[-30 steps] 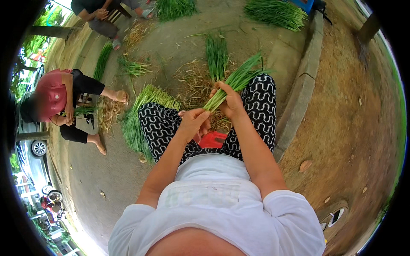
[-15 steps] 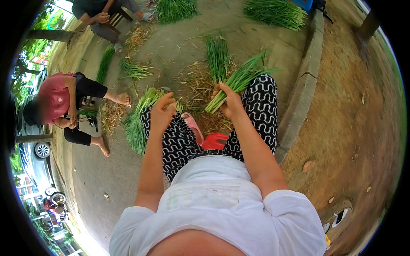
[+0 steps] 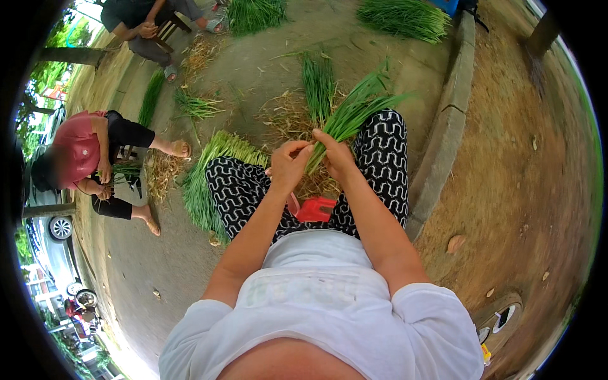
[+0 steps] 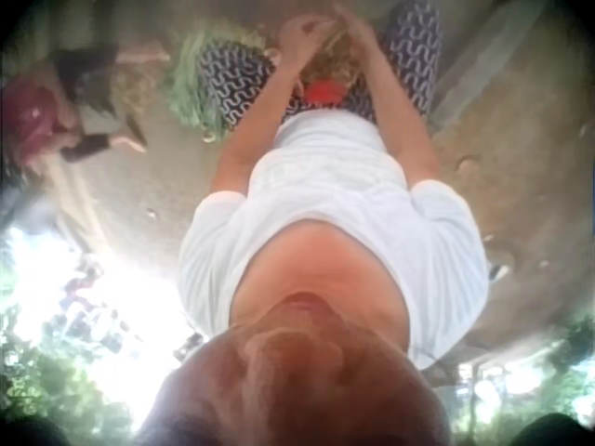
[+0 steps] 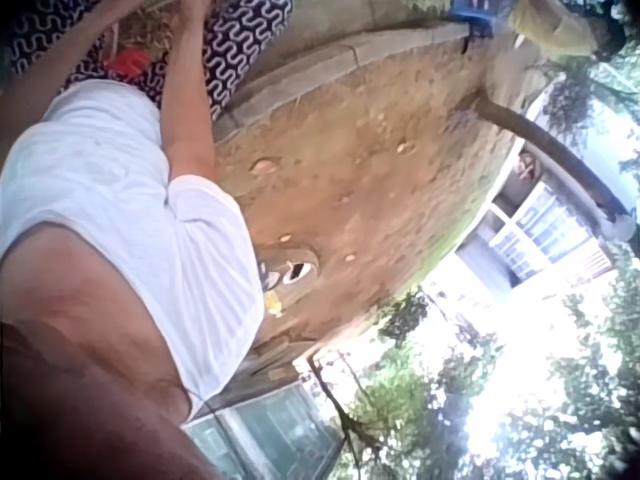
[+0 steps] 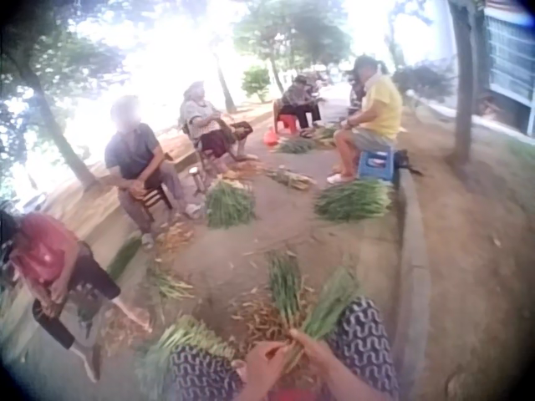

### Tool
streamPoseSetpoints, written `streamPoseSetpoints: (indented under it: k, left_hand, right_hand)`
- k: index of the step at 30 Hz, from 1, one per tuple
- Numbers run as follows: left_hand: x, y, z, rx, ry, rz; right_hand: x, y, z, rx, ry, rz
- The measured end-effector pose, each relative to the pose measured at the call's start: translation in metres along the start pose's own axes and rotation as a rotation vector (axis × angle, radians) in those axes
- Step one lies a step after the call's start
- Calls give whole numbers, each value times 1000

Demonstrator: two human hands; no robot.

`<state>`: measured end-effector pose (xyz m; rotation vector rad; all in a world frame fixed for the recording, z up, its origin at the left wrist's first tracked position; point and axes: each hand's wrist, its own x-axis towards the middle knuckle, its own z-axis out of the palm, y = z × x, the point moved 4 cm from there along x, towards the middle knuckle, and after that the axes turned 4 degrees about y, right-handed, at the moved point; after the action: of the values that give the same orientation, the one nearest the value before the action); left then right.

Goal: The person sorts through green plant stalks by hand, peeling off dry outer layers and grouping the cleaned stalks into bunches while seated outdoors.

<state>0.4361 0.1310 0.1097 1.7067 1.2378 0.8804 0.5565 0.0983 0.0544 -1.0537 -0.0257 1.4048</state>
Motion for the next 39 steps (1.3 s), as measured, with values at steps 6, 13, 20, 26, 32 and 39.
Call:
streamPoseSetpoints:
  k: [6,13,20,26,32,39]
  left_hand:
    - [3,-36,-22,51,39,-78]
    - [17,-62,-90,198,152,-271]
    - [-2,-44,-31,-379,-271,-580]
    - [-38,-43,25,-1230,21,-850]
    - [-34,-45,35,-1287,-32,-770]
    - [-41,-24,28,-1075,-85,-810]
  right_hand:
    - [-4,-6,5,-42,-11,10]
    - [-1,-7,2,6,-56,6]
    - [-2,-7,5,-19,-51,-21]
    - [2,12,4,-148,-72,-32]
    - [-9,18,12,-198,-101,-16]
    - [-5,17,13,-280,-27,-141]
